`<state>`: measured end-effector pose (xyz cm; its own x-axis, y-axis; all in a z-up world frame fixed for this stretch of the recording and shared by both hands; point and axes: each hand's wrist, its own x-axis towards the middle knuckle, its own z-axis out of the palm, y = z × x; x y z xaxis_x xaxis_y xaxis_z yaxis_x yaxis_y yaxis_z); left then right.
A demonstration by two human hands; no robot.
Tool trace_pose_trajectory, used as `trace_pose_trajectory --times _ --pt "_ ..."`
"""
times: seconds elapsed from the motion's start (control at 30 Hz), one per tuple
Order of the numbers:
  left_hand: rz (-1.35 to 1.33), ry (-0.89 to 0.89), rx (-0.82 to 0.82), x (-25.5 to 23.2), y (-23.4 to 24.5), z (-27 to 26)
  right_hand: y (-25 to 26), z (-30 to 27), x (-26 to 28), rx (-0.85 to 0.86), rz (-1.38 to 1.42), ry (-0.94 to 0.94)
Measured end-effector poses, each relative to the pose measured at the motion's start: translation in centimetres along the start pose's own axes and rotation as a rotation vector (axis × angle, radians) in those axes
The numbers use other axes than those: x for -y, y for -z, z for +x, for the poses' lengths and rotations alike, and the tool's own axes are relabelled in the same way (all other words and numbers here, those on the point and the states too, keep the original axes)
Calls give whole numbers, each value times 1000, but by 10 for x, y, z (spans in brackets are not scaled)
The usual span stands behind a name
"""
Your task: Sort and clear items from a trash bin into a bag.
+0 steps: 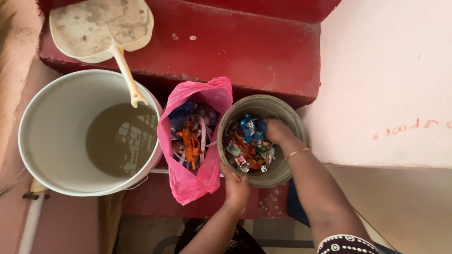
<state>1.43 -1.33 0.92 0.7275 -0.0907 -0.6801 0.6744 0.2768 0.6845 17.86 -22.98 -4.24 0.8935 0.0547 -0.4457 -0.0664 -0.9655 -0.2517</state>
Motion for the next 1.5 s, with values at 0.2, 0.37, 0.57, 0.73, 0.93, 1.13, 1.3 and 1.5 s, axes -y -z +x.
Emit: trace_pose_trajectory --times 0.2,0.37,0.57,0.73,0.93,1.13,1.3,1.5 --pt "-9 -7 -6 5 1 10 -21 13 1 12 -127 -158" --pt "-51 -81 10 13 2 15 -32 18 -5 0 -287 -89" --pt "-57 -62 20 11 2 15 12 -9 9 162 -191 45" --pt "-77 -54 39 13 3 14 13 -20 -16 224 33 228" --pt "-86 -84 50 17 4 18 23 -60 3 266 118 274" --pt "-73 -42 60 7 4 11 8 -99 36 126 -43 386" --pt "5 2 58 -10 3 2 14 -98 59 151 -67 195" --pt "-65 -29 60 -8 3 3 2 -25 64 122 -42 -62"
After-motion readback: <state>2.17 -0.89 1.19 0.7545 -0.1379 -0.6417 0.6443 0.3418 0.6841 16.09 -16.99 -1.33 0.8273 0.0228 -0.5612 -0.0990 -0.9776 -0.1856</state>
